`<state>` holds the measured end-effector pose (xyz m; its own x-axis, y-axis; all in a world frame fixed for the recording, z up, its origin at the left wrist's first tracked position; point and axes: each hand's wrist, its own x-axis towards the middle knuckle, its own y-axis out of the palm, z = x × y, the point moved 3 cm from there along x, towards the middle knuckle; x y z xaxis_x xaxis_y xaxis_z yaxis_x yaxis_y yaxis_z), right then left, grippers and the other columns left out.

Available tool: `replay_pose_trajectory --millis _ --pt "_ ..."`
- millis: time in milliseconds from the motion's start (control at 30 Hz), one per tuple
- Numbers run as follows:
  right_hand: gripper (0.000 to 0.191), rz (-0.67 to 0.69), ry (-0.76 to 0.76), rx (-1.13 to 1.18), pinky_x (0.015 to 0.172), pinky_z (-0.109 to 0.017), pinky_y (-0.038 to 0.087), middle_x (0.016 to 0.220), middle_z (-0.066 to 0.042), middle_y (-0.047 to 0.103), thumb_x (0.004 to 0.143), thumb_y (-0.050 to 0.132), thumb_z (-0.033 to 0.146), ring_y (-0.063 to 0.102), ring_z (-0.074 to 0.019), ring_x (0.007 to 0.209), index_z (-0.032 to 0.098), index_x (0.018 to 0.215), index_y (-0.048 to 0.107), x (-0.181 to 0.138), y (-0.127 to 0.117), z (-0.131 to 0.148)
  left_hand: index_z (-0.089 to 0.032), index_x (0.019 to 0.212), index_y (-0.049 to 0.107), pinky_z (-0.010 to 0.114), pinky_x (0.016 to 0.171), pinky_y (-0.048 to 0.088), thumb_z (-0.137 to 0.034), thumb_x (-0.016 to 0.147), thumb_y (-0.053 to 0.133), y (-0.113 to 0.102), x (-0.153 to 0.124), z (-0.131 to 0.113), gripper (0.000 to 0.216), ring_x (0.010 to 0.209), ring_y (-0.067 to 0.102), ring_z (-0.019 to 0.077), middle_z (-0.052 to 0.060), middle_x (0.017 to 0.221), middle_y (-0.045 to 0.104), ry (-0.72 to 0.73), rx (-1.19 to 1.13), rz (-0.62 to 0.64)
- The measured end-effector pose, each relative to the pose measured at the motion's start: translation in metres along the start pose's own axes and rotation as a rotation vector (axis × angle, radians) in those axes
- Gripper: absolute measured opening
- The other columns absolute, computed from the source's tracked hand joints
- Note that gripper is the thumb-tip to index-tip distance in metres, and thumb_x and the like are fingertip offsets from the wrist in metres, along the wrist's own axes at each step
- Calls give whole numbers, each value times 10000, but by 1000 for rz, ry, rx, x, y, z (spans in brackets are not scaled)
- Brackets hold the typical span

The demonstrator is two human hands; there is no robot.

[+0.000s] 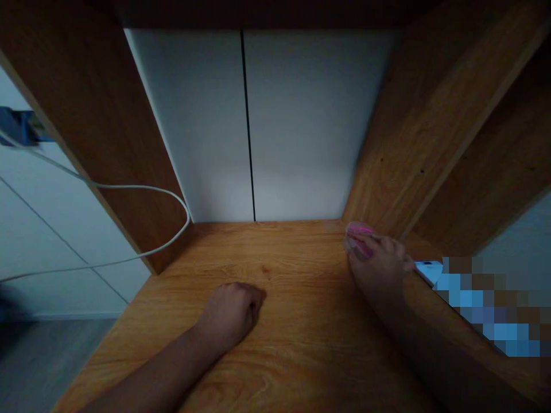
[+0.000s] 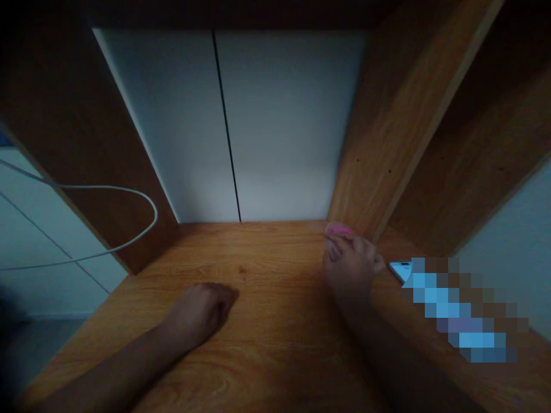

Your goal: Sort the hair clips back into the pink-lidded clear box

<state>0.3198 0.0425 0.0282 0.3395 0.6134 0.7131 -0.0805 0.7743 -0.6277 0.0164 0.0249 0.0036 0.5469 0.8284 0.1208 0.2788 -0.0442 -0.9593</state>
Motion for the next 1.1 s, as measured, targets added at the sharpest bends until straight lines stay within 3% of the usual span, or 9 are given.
replay_pose_trajectory --millis 167,367,467,567,633,700,833,933,1100 --pt "236 -54 95 193 940 -499 409 1045 -78 708 795 621 245 590 -322 1043 237 988 757 1 4 -9 -190 622 540 268 595 323 -54 741 481 0 0 0 191 648 621 179 18 672 669 4 -8 -11" --pt "148 -77 -64 421 895 -485 503 994 -101 732 843 645 236 646 -318 957 230 955 741 -10 -3 6 -186 581 519 273 590 326 -37 711 443 3 -2 -1 212 611 595 174 15 617 637 -68 -104 -85" --pt "95 -49 -176 557 859 -472 532 955 -70 722 837 680 254 661 -293 936 240 916 729 -20 -10 25 -186 593 511 269 605 362 -4 677 411 1 -3 -2 225 603 577 164 6 591 601 -122 -258 -203" --pt "103 70 -370 721 864 -424 551 917 -34 712 857 671 185 663 -241 948 262 909 717 -29 -20 49 -193 749 546 294 676 442 -28 754 425 -4 -6 -5 205 702 603 180 18 712 625 -123 -406 -392" --pt "185 146 -521 864 906 -412 550 895 -20 698 865 642 108 658 -217 973 274 908 712 -36 -28 63 -186 981 560 356 793 494 -103 804 503 -7 -8 -8 204 877 626 219 65 934 652 -93 -465 -496" --pt "258 221 -644 1001 965 -427 535 892 -15 685 863 608 42 651 -205 1003 275 912 709 -43 -35 74 -179 1259 464 456 948 481 -179 782 623 -8 -9 -12 503 1103 584 281 134 1211 588 -40 -491 -546" --pt "314 337 -711 1179 1030 -456 499 899 -14 658 853 582 -12 638 -200 1039 266 947 696 -54 -42 86 -216 1510 171 541 1089 410 -233 703 771 -3 -10 -18 1006 1326 458 349 182 1476 393 84 -593 -471" --pt "336 411 -701 1181 1014 -431 510 940 -18 623 858 569 -14 629 -188 1039 274 987 684 -59 -41 86 -252 1520 138 491 1064 466 -200 729 758 2 -9 -19 1007 1258 543 304 146 1421 477 109 -698 -377" --pt "450 492 -728 1020 954 -392 547 1223 -87 529 832 630 60 559 -223 1166 265 1232 598 -60 -38 77 -289 1444 297 451 1020 516 -181 719 774 3 -9 -20 874 1196 581 272 99 1359 533 93 -587 -365"
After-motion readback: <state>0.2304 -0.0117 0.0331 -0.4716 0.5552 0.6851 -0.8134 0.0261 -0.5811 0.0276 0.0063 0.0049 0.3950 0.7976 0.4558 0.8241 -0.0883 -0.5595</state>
